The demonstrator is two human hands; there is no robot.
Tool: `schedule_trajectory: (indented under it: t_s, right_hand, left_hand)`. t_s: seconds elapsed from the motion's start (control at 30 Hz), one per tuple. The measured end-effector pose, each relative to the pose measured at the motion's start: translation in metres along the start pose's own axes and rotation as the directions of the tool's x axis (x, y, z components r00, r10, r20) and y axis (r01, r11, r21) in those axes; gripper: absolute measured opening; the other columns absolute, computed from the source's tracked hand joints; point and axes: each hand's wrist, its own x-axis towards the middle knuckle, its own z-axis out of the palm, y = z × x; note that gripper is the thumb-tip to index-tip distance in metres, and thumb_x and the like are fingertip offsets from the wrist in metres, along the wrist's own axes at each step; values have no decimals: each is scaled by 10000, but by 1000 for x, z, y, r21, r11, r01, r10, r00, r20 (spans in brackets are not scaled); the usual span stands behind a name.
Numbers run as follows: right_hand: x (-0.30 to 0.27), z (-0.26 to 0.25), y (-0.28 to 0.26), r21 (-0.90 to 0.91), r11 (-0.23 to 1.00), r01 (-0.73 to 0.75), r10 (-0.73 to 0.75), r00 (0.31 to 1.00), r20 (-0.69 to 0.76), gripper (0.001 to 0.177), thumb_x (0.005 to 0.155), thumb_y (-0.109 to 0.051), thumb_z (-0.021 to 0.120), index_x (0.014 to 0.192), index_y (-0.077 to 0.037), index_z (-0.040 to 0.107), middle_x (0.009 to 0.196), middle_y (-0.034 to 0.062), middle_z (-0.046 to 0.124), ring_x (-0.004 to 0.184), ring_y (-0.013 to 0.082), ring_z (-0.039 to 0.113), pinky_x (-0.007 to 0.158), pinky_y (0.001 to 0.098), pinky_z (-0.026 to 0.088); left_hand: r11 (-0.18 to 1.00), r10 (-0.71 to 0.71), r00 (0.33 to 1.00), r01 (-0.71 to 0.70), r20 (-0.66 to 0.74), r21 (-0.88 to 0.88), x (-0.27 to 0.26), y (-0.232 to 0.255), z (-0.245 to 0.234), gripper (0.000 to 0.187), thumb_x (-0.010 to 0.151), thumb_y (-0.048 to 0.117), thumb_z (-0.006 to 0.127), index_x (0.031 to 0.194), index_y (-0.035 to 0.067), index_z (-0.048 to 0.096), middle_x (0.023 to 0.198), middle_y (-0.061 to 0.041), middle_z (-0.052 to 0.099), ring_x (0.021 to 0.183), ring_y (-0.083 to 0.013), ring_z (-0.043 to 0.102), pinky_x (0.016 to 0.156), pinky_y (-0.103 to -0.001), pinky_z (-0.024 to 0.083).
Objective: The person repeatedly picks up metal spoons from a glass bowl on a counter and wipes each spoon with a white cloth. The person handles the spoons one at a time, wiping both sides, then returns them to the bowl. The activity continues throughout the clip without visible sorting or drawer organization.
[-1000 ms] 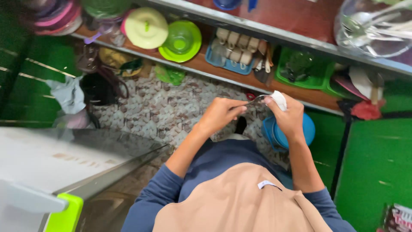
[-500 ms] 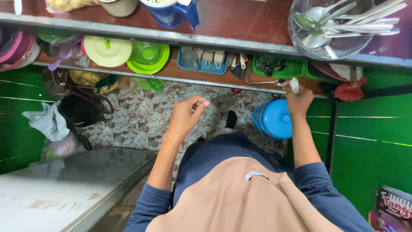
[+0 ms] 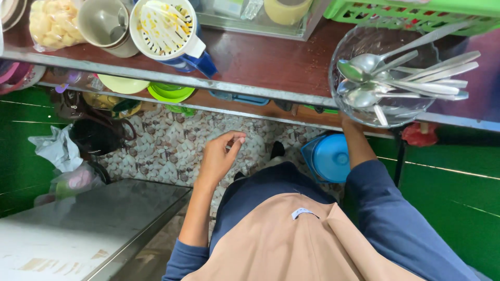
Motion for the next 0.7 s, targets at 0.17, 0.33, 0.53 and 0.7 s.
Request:
schedule_trajectory:
  t_s: [0.17,0.33,0.53,0.7]
  right_hand:
    - [12,-11,-14,79,997,-9,-1,993,120,245,882,-244,731,941,-10,772,890,223,738,919,448,725,881,547,570]
    - [2,-31,-30,152,988,-34,-4,970,243,284,867,-311,732,959,-45,767,915,190,746,939,427,725,870,537,583]
    - [-23,-55,-29,212,971,-110,25,930,367,333,848,-390,735,981,-86,760,944,151,756,962,403,725,857,525,598]
    - [-44,-81,-20,259,951,-167,34,891,452,375,833,-457,738,999,-121,756,969,118,765,981,382,726,846,515,611]
  left_hand:
    - [1000,-5,1000,5,-10,-2,5,18,9,164,947,152,672,1067,129,782,900,-132,791,799,-267,758,657,-349,616]
    - [1000,16,1000,-16,-1,-17,8,37,16,169,958,148,659,1070,128,784,877,-121,787,766,-253,750,648,-337,609]
    - [986,159,982,-153,97,-64,12,103,20,167,960,137,662,1076,110,779,802,-128,761,702,-226,706,646,-318,603]
    - [902,429,886,-413,177,-123,13,167,21,145,970,106,656,1065,93,766,777,-101,748,657,-203,676,628,-299,601]
